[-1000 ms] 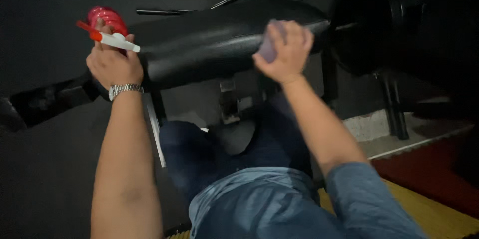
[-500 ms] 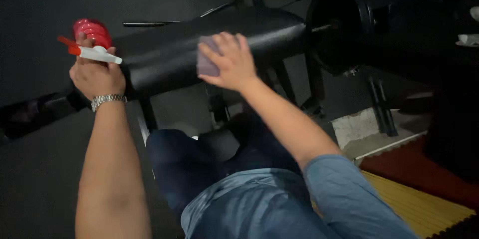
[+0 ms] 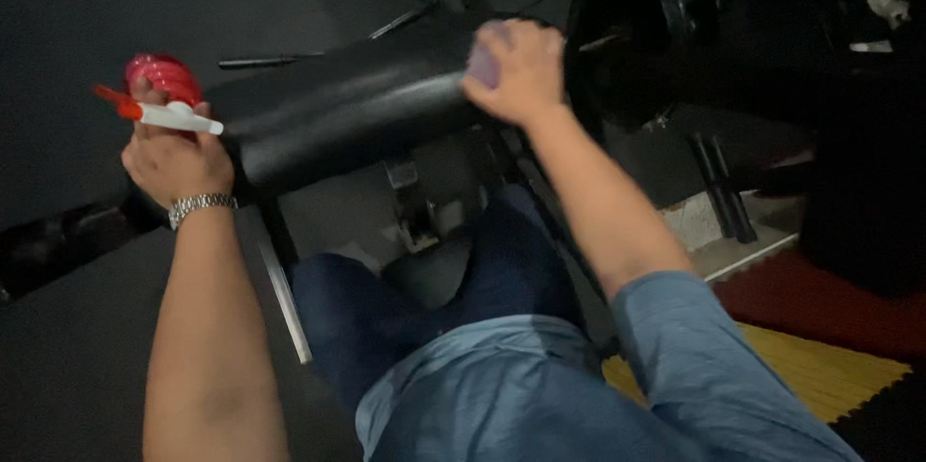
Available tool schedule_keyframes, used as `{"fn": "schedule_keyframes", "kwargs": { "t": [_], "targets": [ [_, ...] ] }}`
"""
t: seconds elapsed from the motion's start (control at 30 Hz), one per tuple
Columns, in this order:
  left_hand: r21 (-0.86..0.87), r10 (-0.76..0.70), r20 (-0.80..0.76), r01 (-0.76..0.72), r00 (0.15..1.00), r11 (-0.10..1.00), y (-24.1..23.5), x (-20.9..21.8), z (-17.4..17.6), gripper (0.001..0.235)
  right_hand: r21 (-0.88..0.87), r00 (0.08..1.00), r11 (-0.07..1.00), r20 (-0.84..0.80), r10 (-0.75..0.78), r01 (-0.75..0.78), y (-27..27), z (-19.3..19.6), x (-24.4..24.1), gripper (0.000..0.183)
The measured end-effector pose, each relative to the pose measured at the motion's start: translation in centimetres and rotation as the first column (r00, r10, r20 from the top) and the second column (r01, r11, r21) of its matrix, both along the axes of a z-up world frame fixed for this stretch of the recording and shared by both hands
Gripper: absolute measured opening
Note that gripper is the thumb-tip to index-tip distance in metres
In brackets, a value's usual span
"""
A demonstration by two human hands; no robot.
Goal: The person sprays a cleaning solution from a red bottle onto a black padded weight bench and wipes the surface with a purple cloth. The person moves along the length of the bench, repeatedly spraying and wiping to clean the equipment.
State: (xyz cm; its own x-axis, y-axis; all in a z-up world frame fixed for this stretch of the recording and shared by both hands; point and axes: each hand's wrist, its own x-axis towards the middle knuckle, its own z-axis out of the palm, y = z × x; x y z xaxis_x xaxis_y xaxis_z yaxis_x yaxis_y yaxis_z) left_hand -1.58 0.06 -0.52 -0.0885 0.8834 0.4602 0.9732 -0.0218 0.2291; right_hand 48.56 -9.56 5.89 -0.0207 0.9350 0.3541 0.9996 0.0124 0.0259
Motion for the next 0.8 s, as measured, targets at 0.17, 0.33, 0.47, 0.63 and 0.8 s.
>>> {"fn": "schedule_keyframes", "kwargs": {
  "t": [0.17, 0.33, 0.47, 0.63, 0.8],
  "targets": [
    [0.217, -0.16, 0.009, 0.155, 0.987, 0.964, -0.8, -0.2, 1.3, 0.046, -0.054, 0.972, 0.97, -0.017, 0.236, -0.237, 0.6, 0.1, -9.8, 0.084],
    [0.155, -0.096, -0.003, 0.095, 0.995, 0.983, -0.3, -0.3, 0.9, 0.052, 0.04, 0.938, 0.938, -0.019, 0.345, -0.344, 0.4, 0.0, -11.7, 0.078],
    [0.127, -0.159, 0.054, 0.152, 0.986, 0.98, 0.0, -0.6, 1.0, 0.054, 0.131, 0.914, 0.905, 0.059, 0.401, -0.406, -0.4, -1.3, -6.1, 0.078],
    [0.203, -0.181, 0.046, 0.168, 0.982, 0.965, -0.4, -0.6, 1.2, 0.05, 0.149, 0.95, 0.939, 0.029, 0.31, -0.311, -1.5, -1.6, 3.5, 0.075],
    [0.115, -0.122, 0.02, 0.119, 0.992, 0.986, -0.6, -0.3, 1.9, 0.062, 0.147, 0.996, 0.985, 0.034, 0.084, -0.088, 0.4, -1.3, 5.3, 0.075]
  ]
}}
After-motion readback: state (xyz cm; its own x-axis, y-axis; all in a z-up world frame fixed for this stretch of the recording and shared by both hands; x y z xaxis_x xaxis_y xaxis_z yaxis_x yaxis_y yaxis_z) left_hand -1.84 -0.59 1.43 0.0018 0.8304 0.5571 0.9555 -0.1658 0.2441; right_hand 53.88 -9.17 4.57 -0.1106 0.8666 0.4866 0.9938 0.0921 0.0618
